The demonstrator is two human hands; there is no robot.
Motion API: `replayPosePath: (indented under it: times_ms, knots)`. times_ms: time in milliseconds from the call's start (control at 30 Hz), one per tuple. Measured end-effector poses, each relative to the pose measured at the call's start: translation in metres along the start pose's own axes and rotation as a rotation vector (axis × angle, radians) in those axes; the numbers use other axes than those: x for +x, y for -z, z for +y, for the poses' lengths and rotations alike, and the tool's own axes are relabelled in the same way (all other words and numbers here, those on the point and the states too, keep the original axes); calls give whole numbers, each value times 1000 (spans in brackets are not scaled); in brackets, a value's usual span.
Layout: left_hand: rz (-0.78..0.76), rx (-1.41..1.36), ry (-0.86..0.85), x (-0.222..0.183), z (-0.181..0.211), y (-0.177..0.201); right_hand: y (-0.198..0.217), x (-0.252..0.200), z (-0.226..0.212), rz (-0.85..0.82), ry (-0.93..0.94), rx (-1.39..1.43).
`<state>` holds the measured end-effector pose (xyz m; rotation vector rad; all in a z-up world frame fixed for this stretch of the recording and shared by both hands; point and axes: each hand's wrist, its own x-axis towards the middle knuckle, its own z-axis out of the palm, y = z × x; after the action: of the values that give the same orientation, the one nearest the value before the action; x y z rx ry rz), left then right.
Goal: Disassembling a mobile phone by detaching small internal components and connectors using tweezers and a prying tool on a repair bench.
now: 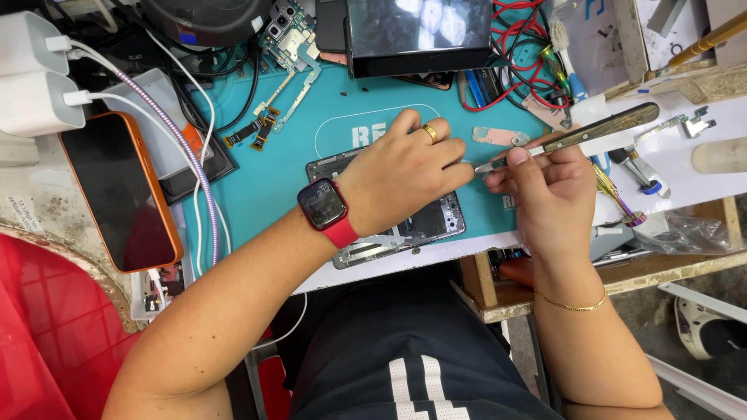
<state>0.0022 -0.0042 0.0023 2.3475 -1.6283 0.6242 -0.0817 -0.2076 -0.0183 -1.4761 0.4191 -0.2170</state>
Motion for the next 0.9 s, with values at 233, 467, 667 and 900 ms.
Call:
replayPosePath:
  times_ms: [233, 467, 667, 900]
  knots:
    - [7, 30, 7, 4, 4, -2, 1, 0, 1, 1, -12, 31]
    - [-33, 33, 53, 2, 4, -3, 0, -1, 0, 0, -17, 33]
    - [-30, -41, 82, -5, 1, -2, -1, 0, -3, 12, -32, 24]
    - [-74, -179, 116, -11, -3, 5, -6, -8, -15, -101, 115, -97]
